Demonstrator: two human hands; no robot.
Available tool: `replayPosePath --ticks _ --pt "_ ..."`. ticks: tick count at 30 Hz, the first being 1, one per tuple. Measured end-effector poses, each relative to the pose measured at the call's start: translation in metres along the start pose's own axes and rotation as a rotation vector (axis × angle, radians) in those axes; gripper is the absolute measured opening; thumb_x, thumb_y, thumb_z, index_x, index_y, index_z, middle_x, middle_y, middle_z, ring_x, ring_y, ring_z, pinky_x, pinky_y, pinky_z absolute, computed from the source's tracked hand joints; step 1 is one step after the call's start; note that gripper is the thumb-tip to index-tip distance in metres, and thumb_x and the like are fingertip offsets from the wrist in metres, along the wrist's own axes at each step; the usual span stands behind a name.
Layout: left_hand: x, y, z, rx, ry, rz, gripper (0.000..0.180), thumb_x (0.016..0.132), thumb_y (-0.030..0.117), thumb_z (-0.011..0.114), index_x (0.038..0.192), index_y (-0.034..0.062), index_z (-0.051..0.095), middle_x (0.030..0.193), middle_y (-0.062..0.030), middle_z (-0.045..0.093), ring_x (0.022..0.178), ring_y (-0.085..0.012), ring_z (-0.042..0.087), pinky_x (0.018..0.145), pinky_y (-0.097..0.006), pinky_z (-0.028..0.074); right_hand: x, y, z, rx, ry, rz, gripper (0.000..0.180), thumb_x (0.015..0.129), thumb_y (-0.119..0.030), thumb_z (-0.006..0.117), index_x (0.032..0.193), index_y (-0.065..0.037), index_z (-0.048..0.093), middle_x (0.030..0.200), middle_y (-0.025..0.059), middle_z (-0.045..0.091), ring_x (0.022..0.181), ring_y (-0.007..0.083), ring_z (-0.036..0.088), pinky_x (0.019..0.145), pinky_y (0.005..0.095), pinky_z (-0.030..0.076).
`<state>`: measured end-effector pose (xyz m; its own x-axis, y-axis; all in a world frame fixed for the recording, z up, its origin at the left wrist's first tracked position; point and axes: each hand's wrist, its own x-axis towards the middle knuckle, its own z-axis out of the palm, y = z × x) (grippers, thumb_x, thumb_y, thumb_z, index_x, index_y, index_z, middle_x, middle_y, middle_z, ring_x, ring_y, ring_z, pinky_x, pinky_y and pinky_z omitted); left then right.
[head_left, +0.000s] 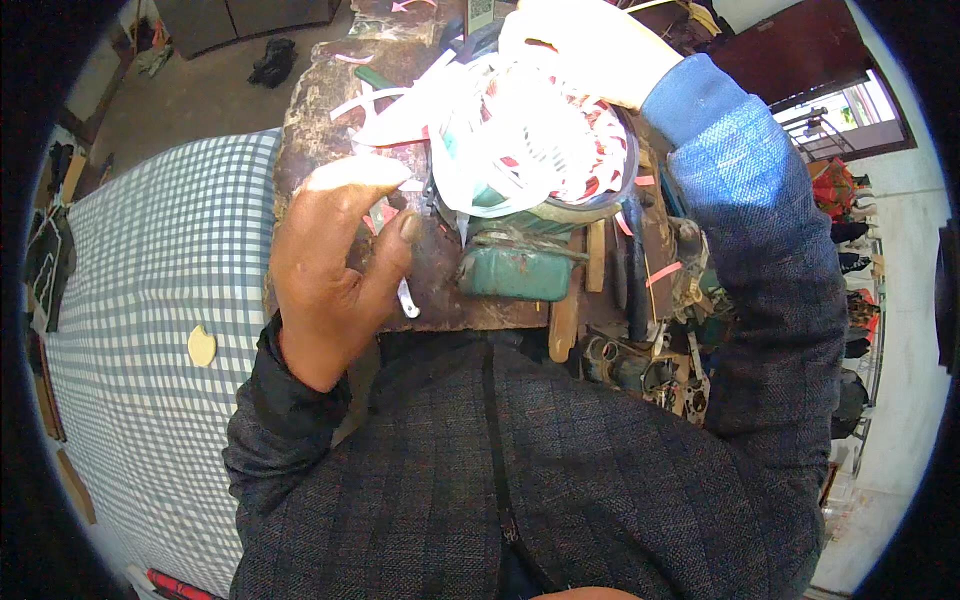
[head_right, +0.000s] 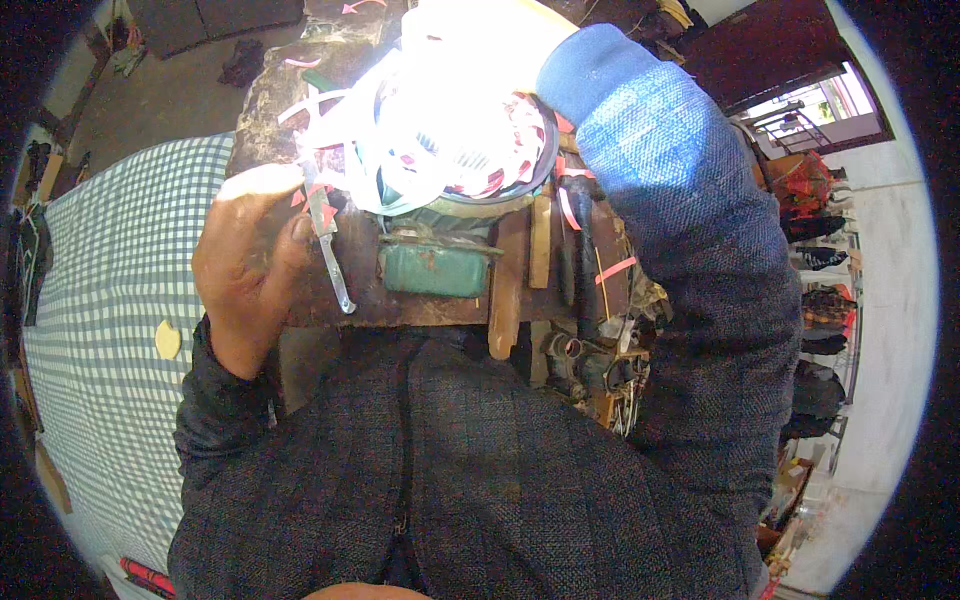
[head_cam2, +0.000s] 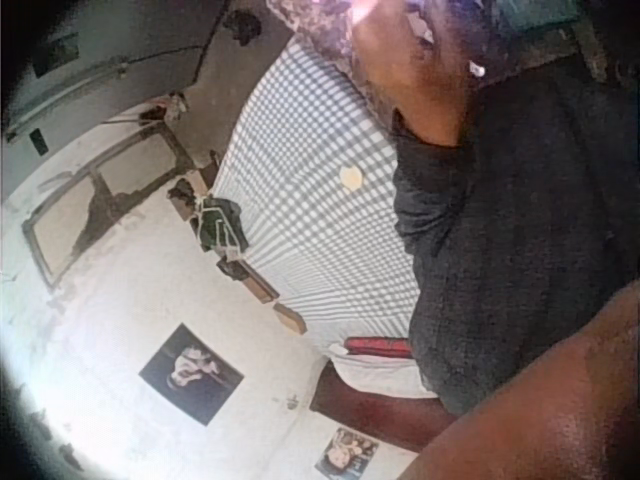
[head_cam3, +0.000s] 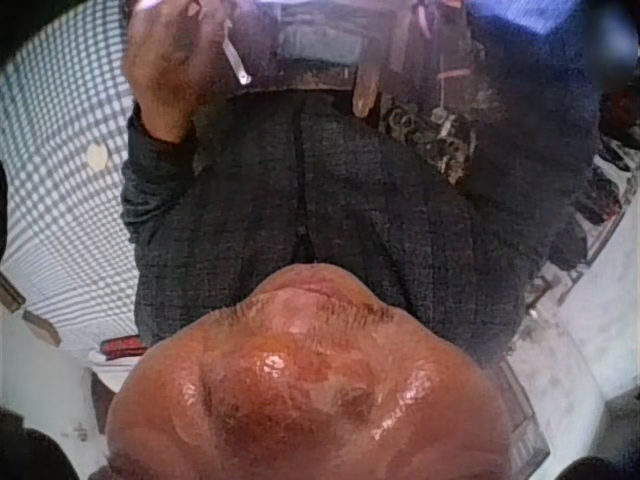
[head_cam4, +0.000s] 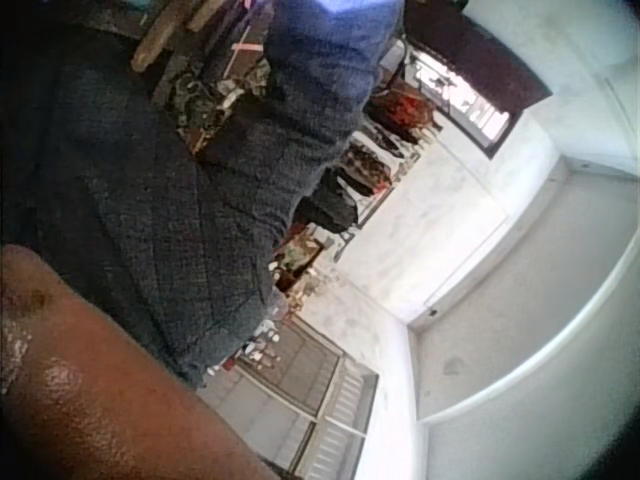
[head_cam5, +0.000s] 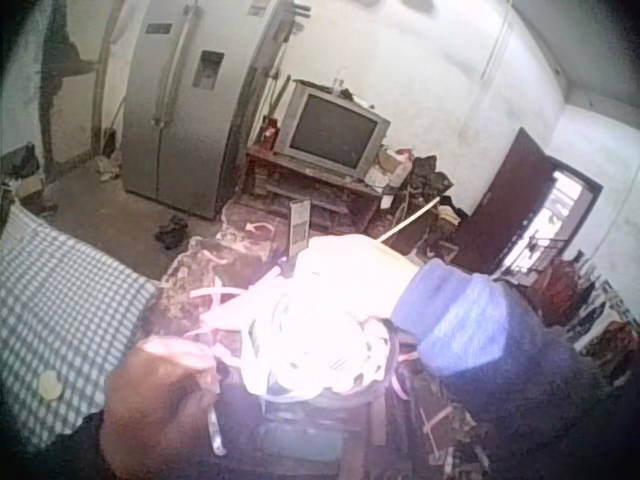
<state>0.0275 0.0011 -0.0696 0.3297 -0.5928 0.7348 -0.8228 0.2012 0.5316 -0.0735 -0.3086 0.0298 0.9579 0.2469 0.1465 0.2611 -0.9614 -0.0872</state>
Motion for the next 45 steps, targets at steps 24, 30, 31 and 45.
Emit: replayPosePath --ticks 24,30,31,45 --pt "0.097 -0.032 0.015 -0.262 -0.222 -0.115 0.025 0.101 0.016 0.067 0.122 0.0021 0.069 0.114 -0.0048 0.071 0.09 -0.0095 0.066 0.078 -0.025 0.055 -0.018 -0.058 -0.012 -0.341 0.242 -0.097 0.031 0.093 -0.024 0.058 0.12 -0.011 0.067 0.116 0.0079 0.068 0.111 0.0229 0.065 0.1 0.037 0.048" --pt "0.096 -0.028 0.017 -0.136 -0.207 0.015 0.025 0.1 0.016 0.067 0.119 0.0003 0.069 0.113 -0.0066 0.072 0.098 -0.0126 0.066 0.084 -0.029 0.054 -0.01 -0.056 -0.018 -0.675 -0.015 0.067 0.016 0.091 -0.023 0.057 0.1 -0.012 0.065 0.097 0.0077 0.065 0.093 0.0256 0.065 0.084 0.0362 0.053" --pt "0.099 -0.027 0.016 -0.113 -0.21 0.029 0.025 0.1 0.017 0.067 0.118 0.0 0.069 0.113 -0.007 0.072 0.099 -0.0132 0.066 0.086 -0.03 0.054 -0.009 -0.054 -0.018 -0.671 0.035 0.061 0.014 0.09 -0.023 0.057 0.097 -0.012 0.063 0.094 0.0072 0.064 0.089 0.0255 0.064 0.08 0.0361 0.053" --pt "0.132 -0.034 0.047 0.26 -0.495 0.314 0.018 0.093 0.02 0.066 0.102 0.0051 0.068 0.092 -0.0133 0.068 0.086 -0.0317 0.068 0.079 -0.042 0.054 -0.046 -0.039 0.036 -0.458 0.205 0.398 0.024 0.101 -0.025 0.058 0.116 -0.009 0.069 0.113 0.0114 0.069 0.103 0.0282 0.068 0.092 0.0374 0.055"
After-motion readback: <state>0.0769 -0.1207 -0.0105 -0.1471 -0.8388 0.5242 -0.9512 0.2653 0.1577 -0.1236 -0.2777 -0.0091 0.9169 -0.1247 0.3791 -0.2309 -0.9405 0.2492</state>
